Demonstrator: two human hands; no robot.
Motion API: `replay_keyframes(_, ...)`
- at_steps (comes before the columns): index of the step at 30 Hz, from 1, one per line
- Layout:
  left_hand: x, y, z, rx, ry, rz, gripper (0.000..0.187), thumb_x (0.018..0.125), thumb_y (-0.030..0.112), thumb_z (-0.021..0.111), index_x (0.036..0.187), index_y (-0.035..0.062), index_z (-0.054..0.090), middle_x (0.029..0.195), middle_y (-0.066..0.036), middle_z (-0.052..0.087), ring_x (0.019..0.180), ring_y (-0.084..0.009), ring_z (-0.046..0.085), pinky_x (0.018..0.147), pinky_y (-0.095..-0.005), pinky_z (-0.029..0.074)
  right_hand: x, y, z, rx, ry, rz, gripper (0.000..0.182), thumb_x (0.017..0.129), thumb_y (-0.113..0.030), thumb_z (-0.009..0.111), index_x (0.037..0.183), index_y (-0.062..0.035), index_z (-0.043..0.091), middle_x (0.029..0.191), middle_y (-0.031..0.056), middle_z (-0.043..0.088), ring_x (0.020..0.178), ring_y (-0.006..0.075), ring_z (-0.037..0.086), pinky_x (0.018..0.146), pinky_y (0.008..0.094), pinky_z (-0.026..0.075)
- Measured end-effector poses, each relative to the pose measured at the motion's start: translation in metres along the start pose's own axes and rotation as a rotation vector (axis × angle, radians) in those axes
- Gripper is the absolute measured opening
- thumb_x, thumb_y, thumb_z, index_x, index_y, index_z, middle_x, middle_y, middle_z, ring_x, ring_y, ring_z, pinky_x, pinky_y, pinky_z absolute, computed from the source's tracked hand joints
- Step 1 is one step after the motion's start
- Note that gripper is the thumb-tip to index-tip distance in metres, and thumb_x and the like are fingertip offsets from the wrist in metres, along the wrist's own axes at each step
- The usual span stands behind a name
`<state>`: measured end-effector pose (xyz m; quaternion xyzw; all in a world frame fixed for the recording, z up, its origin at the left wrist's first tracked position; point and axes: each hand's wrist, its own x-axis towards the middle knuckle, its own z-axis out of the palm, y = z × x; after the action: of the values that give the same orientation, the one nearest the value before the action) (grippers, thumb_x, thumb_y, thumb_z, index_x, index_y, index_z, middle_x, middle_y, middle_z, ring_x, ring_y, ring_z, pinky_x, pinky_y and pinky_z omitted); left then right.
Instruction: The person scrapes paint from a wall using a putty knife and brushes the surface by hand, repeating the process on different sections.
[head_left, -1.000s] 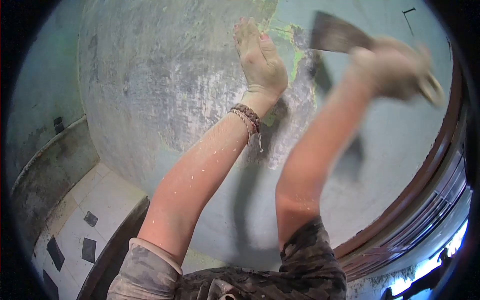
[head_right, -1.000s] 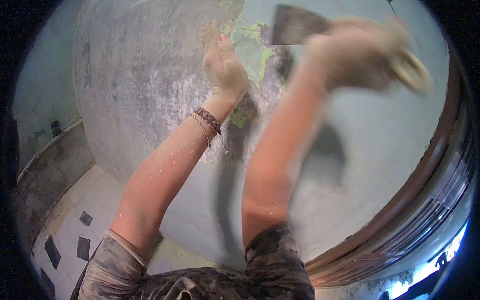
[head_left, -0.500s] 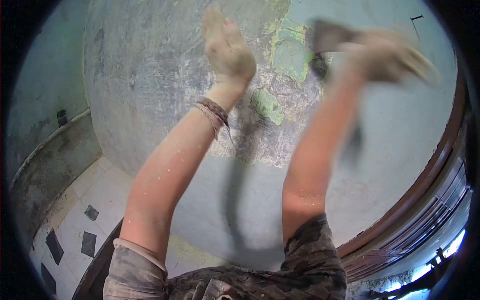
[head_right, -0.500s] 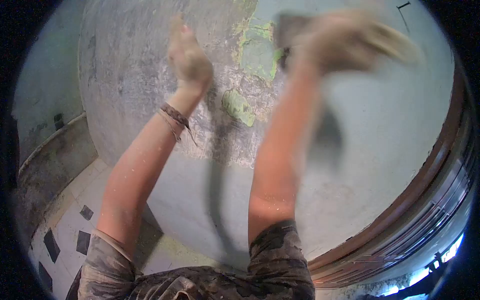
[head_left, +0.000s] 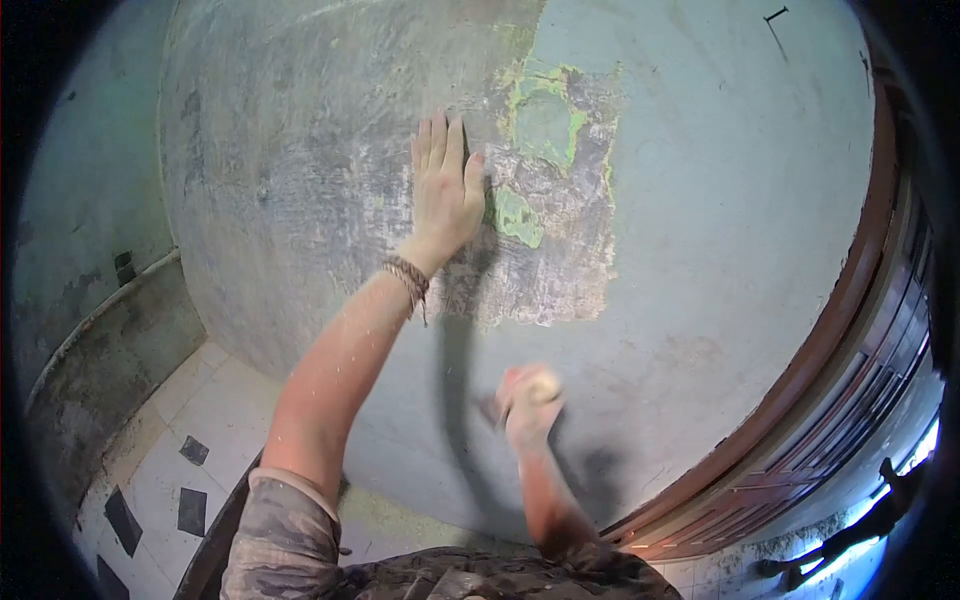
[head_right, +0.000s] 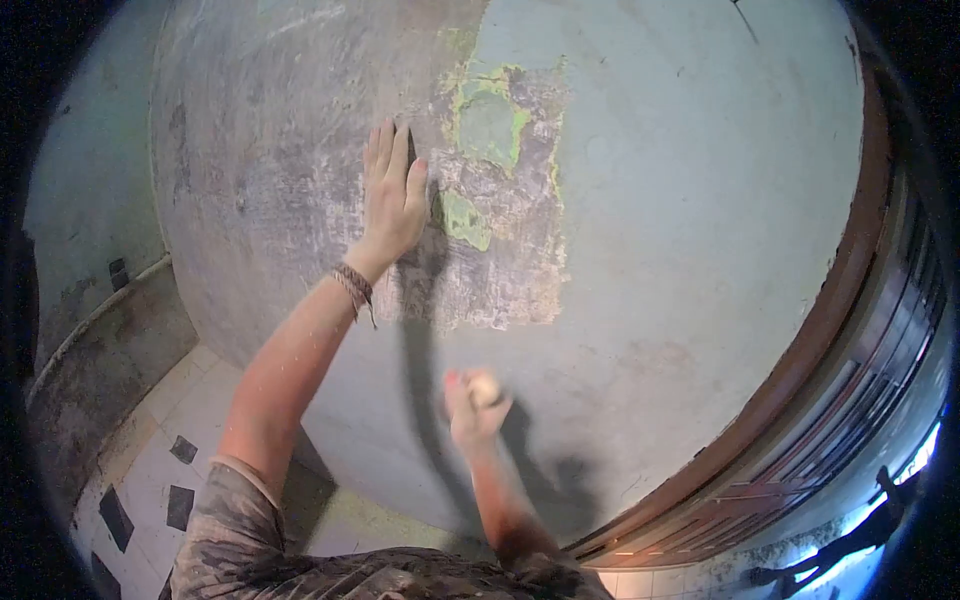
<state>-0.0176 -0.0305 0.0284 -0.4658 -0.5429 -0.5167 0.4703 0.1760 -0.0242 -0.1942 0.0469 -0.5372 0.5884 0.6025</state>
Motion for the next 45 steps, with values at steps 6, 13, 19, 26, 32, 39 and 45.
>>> replay_keyframes(6, 0.069, 0.030, 0.030, 0.188, -0.126, 0.262, 0.072, 0.105, 0.044, 0.033, 0.156, -0.0032, 0.017, 0.165, -0.024, 0.008, 0.153, -0.0384, 0.001, 0.123, -0.0502, 0.000, -0.157, -0.001, -0.092, -0.726, -0.078, 0.616, 0.042, 0.095, -0.028, 0.070, 0.063, -0.0076, 0.050, 0.056, -0.0037, 0.050, 0.049, 0.0061, 0.045, 0.045, 0.0278, 0.036)
replay_keyframes(13, -0.002, 0.096, 0.072, -0.046, -0.247, 0.541, 0.074, 0.104, 0.054, 0.027, 0.159, 0.0067, 0.013, 0.166, -0.017, 0.004, 0.154, -0.0322, -0.003, 0.124, -0.0480, -0.005, -0.188, -0.023, -0.134, -0.661, 0.205, 0.647, 0.040, 0.097, -0.032, 0.063, 0.073, -0.0021, 0.055, 0.059, -0.0002, 0.045, 0.055, 0.0086, 0.041, 0.050, 0.0287, 0.034)
replay_keyframes(19, 0.071, 0.025, 0.027, 0.340, -0.253, 0.653, 0.061, 0.103, 0.055, 0.034, 0.157, 0.0273, 0.029, 0.166, -0.003, 0.017, 0.154, -0.0199, 0.011, 0.126, -0.0411, 0.005, -0.179, -0.063, -0.115, -0.562, 0.473, 0.655, 0.037, 0.099, -0.033, 0.060, 0.071, -0.0086, 0.056, 0.060, -0.0027, 0.046, 0.051, 0.0075, 0.041, 0.047, 0.0259, 0.032)
replay_keyframes(26, 0.106, -0.094, -0.037, 0.378, -0.092, 0.714, 0.058, 0.103, 0.055, 0.034, 0.157, 0.0329, 0.028, 0.166, 0.001, 0.019, 0.153, -0.0196, 0.016, 0.127, -0.0425, 0.009, -0.161, -0.024, -0.049, -0.784, 0.431, 0.421, 0.040, 0.097, -0.030, 0.056, 0.067, -0.0040, 0.053, 0.060, -0.0004, 0.047, 0.057, 0.0098, 0.044, 0.051, 0.0310, 0.035)
replay_keyframes(32, 0.085, -0.153, -0.081, 0.447, -0.255, 0.676, 0.059, 0.104, 0.052, 0.037, 0.158, 0.0331, 0.025, 0.166, 0.002, 0.018, 0.153, -0.0196, 0.015, 0.127, -0.0432, 0.008, -0.040, -0.041, 0.091, -1.130, 0.102, -0.333, 0.030, 0.091, -0.025, 0.058, 0.070, -0.0039, 0.058, 0.061, 0.0118, 0.052, 0.051, 0.0250, 0.051, 0.050, 0.0339, 0.041)
replay_keyframes(39, 0.056, -0.163, -0.081, 0.224, -0.247, 0.602, 0.065, 0.101, 0.052, 0.042, 0.159, 0.0261, 0.025, 0.167, -0.006, 0.017, 0.153, -0.0268, 0.016, 0.124, -0.0517, 0.007, 0.087, -0.072, 0.250, -0.913, -0.289, -1.287, 0.022, 0.073, -0.024, 0.071, 0.065, -0.0110, 0.055, 0.059, 0.0049, 0.047, 0.048, 0.0217, 0.049, 0.045, 0.0345, 0.041)
replay_keyframes(45, 0.048, -0.147, -0.112, -0.467, -0.563, 0.242, 0.065, 0.088, 0.036, 0.065, 0.144, 0.0088, 0.048, 0.152, -0.019, 0.042, 0.147, -0.0324, 0.030, 0.123, -0.0479, 0.016, 0.202, -0.055, 0.311, -0.720, -0.050, -1.650, 0.034, 0.070, -0.037, 0.070, 0.057, -0.0128, 0.050, 0.052, 0.0056, 0.046, 0.045, 0.0239, 0.053, 0.043, 0.0341, 0.044)
